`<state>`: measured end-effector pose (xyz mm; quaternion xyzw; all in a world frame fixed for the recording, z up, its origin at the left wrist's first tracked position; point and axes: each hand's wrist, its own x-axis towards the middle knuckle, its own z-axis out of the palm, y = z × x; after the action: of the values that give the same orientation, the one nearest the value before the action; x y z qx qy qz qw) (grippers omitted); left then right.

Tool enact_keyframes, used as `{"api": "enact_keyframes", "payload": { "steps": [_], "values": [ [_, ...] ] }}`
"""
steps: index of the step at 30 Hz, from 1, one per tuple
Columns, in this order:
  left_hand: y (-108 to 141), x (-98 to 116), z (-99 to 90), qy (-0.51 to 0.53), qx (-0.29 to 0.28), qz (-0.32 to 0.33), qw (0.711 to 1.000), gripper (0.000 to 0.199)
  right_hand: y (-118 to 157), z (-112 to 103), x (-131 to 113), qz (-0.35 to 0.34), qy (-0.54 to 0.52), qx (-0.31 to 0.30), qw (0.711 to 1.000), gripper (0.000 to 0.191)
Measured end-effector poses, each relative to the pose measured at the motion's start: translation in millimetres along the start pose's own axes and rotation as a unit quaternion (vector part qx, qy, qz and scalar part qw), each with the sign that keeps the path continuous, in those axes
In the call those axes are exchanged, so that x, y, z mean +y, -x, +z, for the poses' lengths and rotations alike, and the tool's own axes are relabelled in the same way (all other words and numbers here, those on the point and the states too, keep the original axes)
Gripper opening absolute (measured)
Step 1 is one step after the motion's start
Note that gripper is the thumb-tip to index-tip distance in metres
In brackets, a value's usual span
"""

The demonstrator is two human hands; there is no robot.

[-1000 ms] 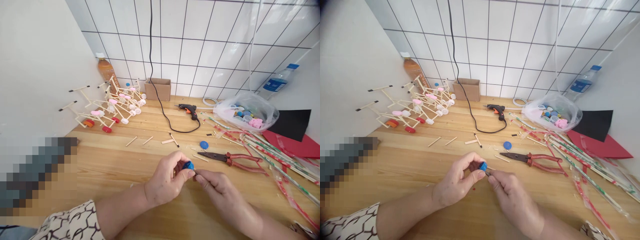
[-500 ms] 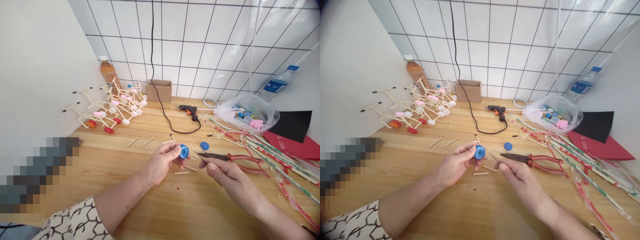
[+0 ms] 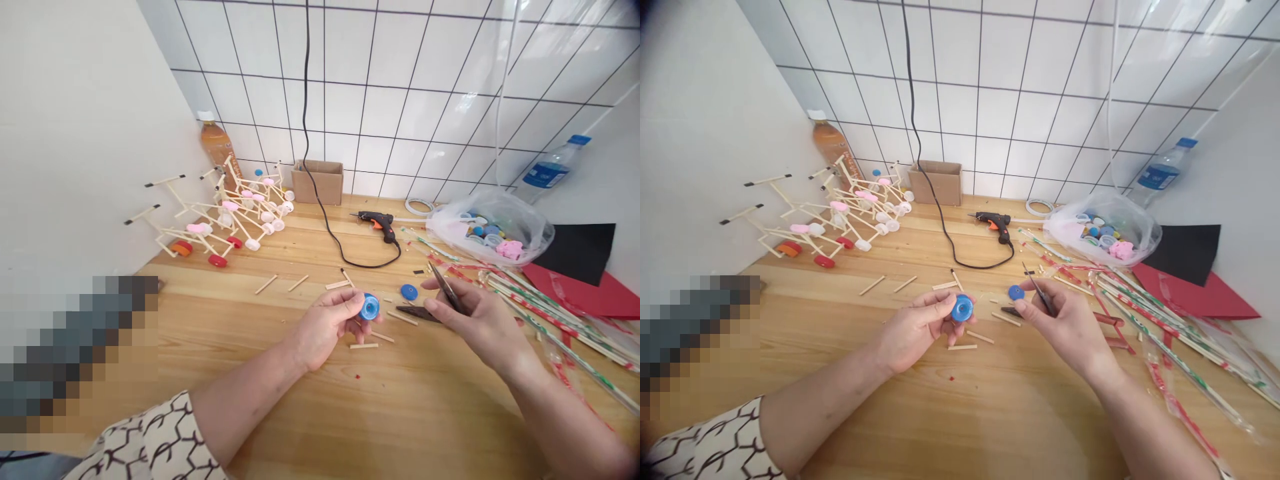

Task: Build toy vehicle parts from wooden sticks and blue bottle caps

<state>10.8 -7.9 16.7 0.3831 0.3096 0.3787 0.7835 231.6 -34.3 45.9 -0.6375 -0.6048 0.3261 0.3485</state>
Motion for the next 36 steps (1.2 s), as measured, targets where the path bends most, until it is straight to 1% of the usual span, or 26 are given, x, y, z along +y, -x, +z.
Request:
{"api": "enact_keyframes", "payload": {
  "steps": [2,4,8,11,13,16,17,19,23,25,28,30,32,33,34,36],
  "values": [
    [-0.2,-0.3,-1.4,-0.044,0.011,0.018,0.999,0.033,-11.8,-3.5,1.1,-0.023,0.099,0.025,0.995,0.036],
    [0.0,0.1,-3.4,-0.104,0.017,0.044,0.993,0.033,-23.9,-4.6,3.1,-0.038,0.175,0.031,0.983,0.034],
    [1.7,4.0,-6.8,-0.238,0.016,0.091,0.967,0.031,-43.0,-0.7,4.5,-0.017,0.305,-0.011,0.952,0.029],
    [3.6,7.0,-7.0,-0.332,0.033,0.132,0.933,0.026,-50.9,4.0,5.3,-0.006,0.369,-0.043,0.928,0.025],
    [4.7,8.1,-6.4,-0.41,0.047,0.158,0.897,0.023,-53.5,6.4,7.6,-0.007,0.384,-0.052,0.922,0.023],
    [6.3,9.4,-5.5,-0.52,0.042,0.191,0.832,0.019,-55.6,8.4,12.2,-0.008,0.392,-0.055,0.918,0.022],
    [6.7,10.0,-5.3,-0.543,0.039,0.198,0.815,0.019,-56.1,8.7,13.5,-0.008,0.393,-0.056,0.918,0.021],
    [7.4,11.3,-5.5,-0.57,0.034,0.199,0.797,0.019,-56.8,9.0,14.8,-0.01,0.395,-0.056,0.917,0.02],
    [7.3,13.3,-9.3,-0.6,0.031,0.192,0.776,0.015,-53.3,8.8,9.9,-0.013,0.394,-0.047,0.918,0.021],
    [6.9,13.6,-12.4,-0.611,0.034,0.197,0.766,0.014,-47.1,8.9,3.7,-0.037,0.374,-0.03,0.926,0.022],
    [6.5,14.5,-15.6,-0.615,0.037,0.191,0.765,0.015,-33.6,10.3,-6.6,-0.083,0.301,-0.008,0.95,0.022],
    [6.9,16.1,-15.4,-0.608,0.032,0.18,0.772,0.014,-24.6,11.8,-11.8,-0.079,0.237,-0.029,0.968,0.024],
    [7.8,18.2,-13.1,-0.594,0.024,0.162,0.788,0.015,-17.2,13.5,-14.8,-0.062,0.168,-0.073,0.981,0.026],
    [8.3,19.0,-11.6,-0.577,0.02,0.148,0.803,0.015,-14.1,14.4,-15.7,-0.055,0.128,-0.096,0.986,0.027],
    [8.7,19.5,-10.0,-0.549,0.016,0.13,0.826,0.015,-11.4,15.2,-16.3,-0.048,0.088,-0.115,0.988,0.027],
    [9.0,19.0,-7.4,-0.447,0.001,0.081,0.891,0.017,-6.7,17.1,-17.3,-0.032,0.016,-0.137,0.99,0.028]
  ]
}}
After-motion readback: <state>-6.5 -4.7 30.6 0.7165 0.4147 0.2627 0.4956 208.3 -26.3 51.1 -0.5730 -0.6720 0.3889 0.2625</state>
